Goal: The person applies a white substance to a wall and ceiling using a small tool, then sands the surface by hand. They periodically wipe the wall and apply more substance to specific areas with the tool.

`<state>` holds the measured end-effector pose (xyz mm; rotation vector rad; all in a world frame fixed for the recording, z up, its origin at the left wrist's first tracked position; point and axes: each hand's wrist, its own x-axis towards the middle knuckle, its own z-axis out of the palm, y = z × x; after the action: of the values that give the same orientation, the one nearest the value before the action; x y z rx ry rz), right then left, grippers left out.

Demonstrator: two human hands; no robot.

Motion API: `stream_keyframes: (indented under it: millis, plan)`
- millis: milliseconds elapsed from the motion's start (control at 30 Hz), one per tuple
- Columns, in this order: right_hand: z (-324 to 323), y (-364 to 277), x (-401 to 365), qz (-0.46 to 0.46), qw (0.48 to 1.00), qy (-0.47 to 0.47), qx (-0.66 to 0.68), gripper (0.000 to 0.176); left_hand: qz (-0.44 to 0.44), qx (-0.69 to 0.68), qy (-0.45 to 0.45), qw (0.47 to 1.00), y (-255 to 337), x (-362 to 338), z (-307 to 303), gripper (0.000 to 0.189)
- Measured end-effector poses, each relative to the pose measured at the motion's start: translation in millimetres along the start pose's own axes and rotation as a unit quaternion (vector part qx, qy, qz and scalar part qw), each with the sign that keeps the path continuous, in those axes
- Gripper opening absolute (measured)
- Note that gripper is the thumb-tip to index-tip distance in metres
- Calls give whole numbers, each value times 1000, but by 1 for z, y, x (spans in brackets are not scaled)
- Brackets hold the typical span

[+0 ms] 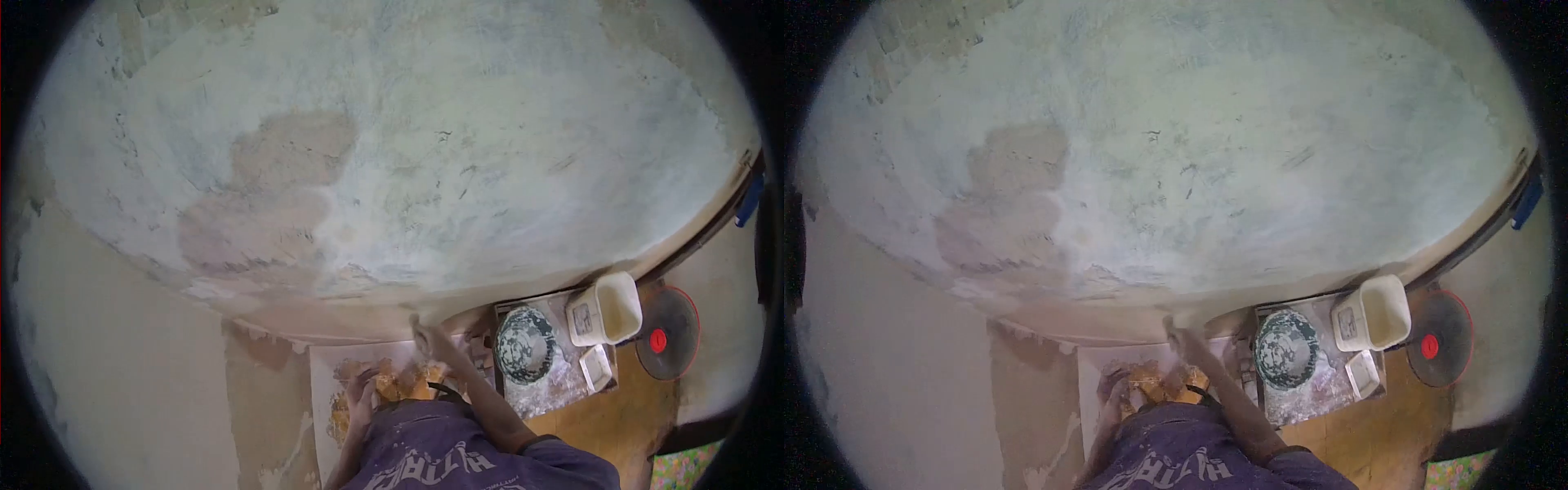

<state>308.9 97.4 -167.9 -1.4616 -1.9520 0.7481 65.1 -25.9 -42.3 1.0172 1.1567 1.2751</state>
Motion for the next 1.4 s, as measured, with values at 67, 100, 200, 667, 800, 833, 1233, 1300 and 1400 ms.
stream_keyframes:
  millis: [67, 100, 200, 667, 800, 833, 1233, 1300, 1400]
  plan:
    - [-13, -49, -12, 31, 991, -39, 123, 18, 14, -15, -23, 1000, -3, 11, 13, 35]
    - [-25, -64, -12, 30, 991, -26, 131, 18, 11, -11, -21, 1000, 2, 14, 21, 36]
    - [-80, -93, -3, -103, 979, 165, 58, 22, 5, 3, -11, 1000, 17, 12, 33, 38]
    - [-81, -87, 39, -4, 998, 24, -63, 13, -3, -27, 87, 996, 18, -37, 40, 35]
    - [-134, -175, 57, -127, 976, 175, 13, 8, 18, -10, 60, 998, 23, -34, 24, 34]
    - [-142, -190, 65, -117, 966, 231, -28, 10, 20, 1, 50, 999, 33, -30, 19, 34]
    - [-58, -190, 89, -40, 989, 107, -94, 19, 29, 64, 54, 996, 63, -14, -104, 36]
    - [-81, -204, 83, -172, 937, 295, -70, 18, 17, 65, 47, 997, 66, -13, -135, 36]
    - [-115, -245, 103, -55, 900, 418, -115, 17, 92, 69, 72, 991, 91, -3, -174, 38]
